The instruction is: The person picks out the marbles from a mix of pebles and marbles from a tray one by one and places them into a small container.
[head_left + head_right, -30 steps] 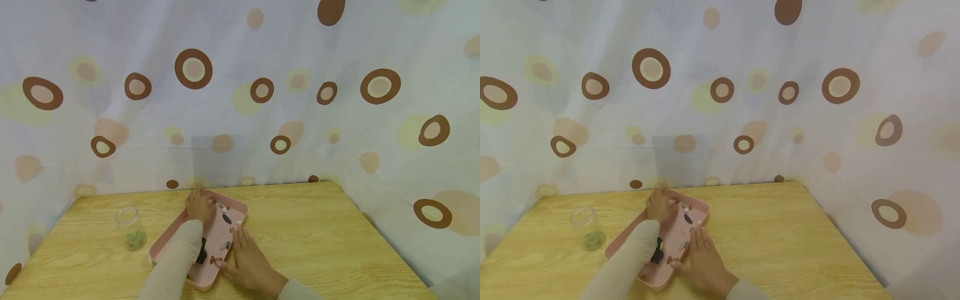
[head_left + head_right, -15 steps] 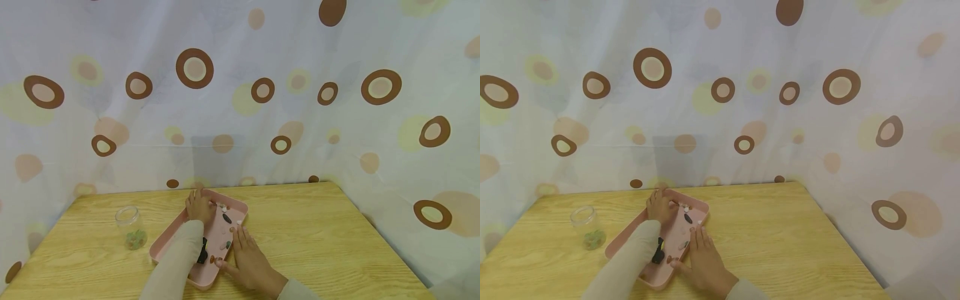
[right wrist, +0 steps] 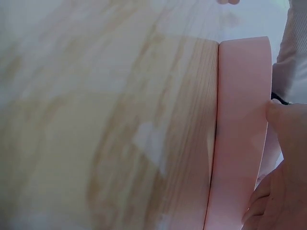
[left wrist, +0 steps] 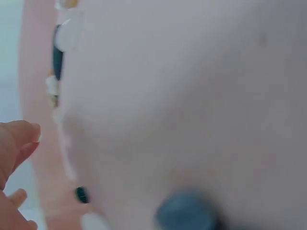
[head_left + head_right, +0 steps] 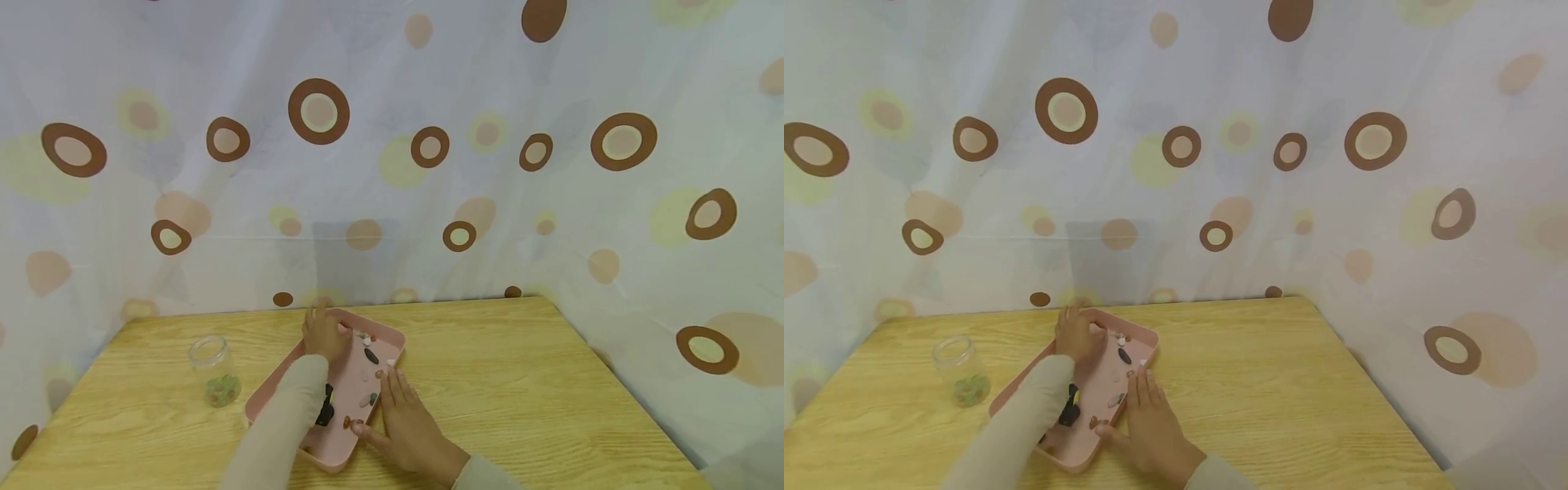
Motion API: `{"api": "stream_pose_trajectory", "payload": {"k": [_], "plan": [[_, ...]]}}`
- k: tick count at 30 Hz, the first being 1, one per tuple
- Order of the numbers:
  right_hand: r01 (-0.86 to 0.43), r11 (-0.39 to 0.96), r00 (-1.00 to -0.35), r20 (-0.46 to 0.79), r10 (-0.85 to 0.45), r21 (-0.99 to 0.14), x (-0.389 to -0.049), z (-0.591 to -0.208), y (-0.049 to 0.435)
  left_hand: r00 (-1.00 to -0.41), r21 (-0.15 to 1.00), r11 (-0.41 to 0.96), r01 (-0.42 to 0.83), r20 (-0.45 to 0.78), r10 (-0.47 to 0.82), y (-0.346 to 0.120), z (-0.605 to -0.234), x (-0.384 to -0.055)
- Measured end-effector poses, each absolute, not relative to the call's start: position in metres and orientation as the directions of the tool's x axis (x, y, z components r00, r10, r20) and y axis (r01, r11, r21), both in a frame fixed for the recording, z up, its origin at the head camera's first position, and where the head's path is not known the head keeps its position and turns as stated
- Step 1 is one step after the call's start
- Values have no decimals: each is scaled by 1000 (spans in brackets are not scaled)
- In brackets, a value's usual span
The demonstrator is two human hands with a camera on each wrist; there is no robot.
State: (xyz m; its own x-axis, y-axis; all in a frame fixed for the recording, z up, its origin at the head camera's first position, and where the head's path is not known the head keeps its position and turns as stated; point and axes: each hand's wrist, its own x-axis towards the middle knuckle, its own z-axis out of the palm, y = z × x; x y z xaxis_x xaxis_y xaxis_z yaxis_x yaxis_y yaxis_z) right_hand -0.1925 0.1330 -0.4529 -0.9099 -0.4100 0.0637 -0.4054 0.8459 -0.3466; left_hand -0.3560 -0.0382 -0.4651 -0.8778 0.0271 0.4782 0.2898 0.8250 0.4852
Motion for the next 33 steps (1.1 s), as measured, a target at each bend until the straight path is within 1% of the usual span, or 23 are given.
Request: {"api": "stream_pose_trajectory", "payload": {"k": [3,7,11,15,19,22,28,33], "plan": [[-406,849,-910,64,-410,-339,-192,-451,134,-879,458,827,327,468,88,-41,-452,-351],[-409,853,-909,62,-412,-323,-191,-449,135,-864,386,839,383,470,179,-43,-426,-340],[-409,849,-908,56,-415,-334,-191,-447,134,-825,321,834,449,507,249,-49,-399,-324],[-409,847,-907,46,-419,-341,-191,-446,133,-795,273,826,494,527,301,-65,-381,-305],[-410,847,-906,41,-422,-339,-191,-446,133,-798,279,823,495,521,303,-90,-369,-283],[-412,847,-905,42,-424,-336,-190,-447,134,-812,281,836,472,509,287,-111,-361,-269],[-411,852,-907,55,-417,-324,-191,-448,135,-792,272,853,445,565,233,-155,-353,-250],[-414,849,-906,54,-420,-328,-192,-449,134,-780,273,875,400,602,169,-190,-358,-237]]}}
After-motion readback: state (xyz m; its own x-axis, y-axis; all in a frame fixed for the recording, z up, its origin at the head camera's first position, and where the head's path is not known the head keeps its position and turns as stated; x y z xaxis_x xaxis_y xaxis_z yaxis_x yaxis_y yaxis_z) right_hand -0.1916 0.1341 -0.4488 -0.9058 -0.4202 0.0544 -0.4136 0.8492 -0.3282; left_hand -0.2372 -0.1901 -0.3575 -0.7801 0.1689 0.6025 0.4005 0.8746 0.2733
